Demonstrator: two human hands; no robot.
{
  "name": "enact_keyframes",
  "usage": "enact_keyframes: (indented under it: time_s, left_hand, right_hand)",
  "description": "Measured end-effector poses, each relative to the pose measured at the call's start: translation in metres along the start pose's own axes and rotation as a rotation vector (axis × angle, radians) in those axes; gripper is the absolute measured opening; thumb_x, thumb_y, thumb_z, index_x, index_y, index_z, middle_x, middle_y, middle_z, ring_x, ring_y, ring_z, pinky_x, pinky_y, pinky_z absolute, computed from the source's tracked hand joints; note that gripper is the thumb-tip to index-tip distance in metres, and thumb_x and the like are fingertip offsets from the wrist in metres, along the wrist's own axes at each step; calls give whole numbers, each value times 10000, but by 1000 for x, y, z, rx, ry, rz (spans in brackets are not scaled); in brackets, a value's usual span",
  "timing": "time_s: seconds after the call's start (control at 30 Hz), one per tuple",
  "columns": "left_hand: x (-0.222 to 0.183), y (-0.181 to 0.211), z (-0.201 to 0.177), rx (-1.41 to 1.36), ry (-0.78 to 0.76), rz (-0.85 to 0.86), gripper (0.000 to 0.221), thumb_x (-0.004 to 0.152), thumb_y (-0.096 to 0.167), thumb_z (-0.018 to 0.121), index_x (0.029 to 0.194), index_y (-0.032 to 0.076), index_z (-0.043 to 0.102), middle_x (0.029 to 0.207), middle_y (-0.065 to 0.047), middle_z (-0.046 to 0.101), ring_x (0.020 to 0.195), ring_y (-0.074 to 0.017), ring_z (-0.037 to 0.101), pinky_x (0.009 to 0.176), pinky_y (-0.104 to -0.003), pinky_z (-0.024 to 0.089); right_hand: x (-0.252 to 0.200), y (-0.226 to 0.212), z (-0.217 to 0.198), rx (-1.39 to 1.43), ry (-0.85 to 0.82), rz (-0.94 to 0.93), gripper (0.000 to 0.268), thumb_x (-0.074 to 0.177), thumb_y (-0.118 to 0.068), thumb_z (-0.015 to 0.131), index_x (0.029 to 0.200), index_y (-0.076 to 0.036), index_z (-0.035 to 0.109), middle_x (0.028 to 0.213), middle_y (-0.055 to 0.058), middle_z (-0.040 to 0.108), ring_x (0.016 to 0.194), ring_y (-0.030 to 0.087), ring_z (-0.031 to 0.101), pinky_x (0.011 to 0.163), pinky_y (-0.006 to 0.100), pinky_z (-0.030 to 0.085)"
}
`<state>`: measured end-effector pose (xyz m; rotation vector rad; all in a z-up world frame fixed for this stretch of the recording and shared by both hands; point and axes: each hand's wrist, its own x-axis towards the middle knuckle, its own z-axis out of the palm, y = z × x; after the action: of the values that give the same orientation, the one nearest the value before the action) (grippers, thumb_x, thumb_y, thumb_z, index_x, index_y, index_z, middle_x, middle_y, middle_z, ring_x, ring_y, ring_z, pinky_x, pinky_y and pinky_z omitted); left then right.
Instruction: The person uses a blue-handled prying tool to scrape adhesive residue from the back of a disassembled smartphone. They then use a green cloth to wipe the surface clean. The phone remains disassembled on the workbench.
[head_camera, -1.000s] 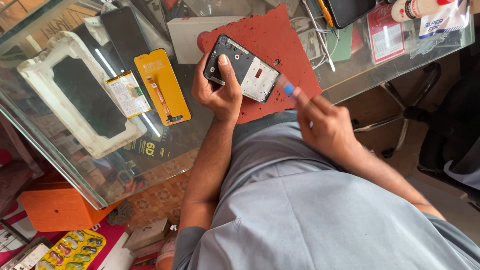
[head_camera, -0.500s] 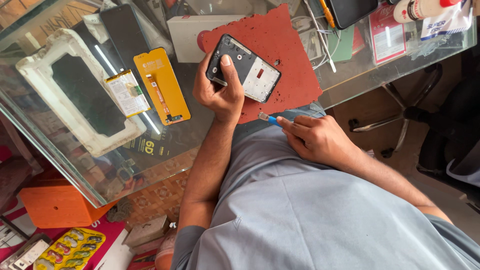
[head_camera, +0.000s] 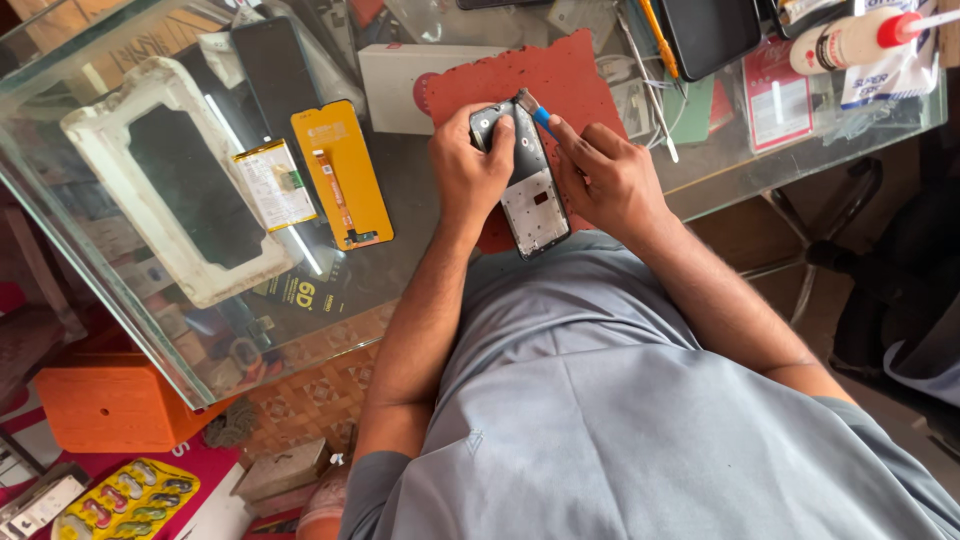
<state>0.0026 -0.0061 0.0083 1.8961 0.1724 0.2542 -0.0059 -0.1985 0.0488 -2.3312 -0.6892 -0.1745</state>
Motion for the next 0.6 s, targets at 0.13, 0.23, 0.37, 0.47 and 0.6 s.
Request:
enact_keyframes:
  time_s: [0.13, 0.23, 0.37, 0.47, 0.6]
  left_hand:
    - [2, -1, 0, 3, -24, -42, 169, 888, 121, 729, 977, -23, 721, 796, -122, 756, 704, -190, 753, 664, -317, 581]
    - [1, -2, -1, -28, -36, -57, 169, 894, 119, 719, 986, -22, 719, 795, -117, 758, 701, -190, 756, 656, -314, 581]
    - [2, -4, 0, 0, -19, 3, 161, 895, 112, 732, 984, -21, 719, 811, -122, 757, 717, -191, 755, 666, -312, 579]
    - [3, -4, 0, -1, -28, -19, 164, 893, 114, 737, 980, -24, 716, 797, -124, 754, 700, -192, 750, 656, -312, 575]
    - [1, -5, 0, -58, -32, -32, 167, 903, 112, 721, 999, -24, 716, 806, -116, 762, 705, -183, 755, 662, -305, 585]
  right_hand:
    - [1, 1, 2, -12, 2, -94, 398, 984, 1, 747, 1372, -22, 660, 803, 67, 525, 601, 197, 550, 516, 366, 472]
    - [2, 8, -3, -111, -26, -75, 458, 947, 11, 726, 1398, -8, 647, 803, 53, 529, 608, 181, 571, 509, 349, 486]
    - [-1, 6, 0, -134, -23, -90, 439, 967, -19, 747, 1395, -10, 648, 785, 46, 511, 582, 165, 556, 499, 343, 483]
    - [2, 8, 1, -138, -38, -148, 438, 979, -19, 740, 1406, -7, 642, 802, 42, 504, 597, 151, 555, 509, 339, 478]
    - [-2, 10, -1, -198, -42, -99, 433, 960, -40, 762, 1377, 13, 656, 782, 25, 510, 552, 138, 530, 456, 322, 452]
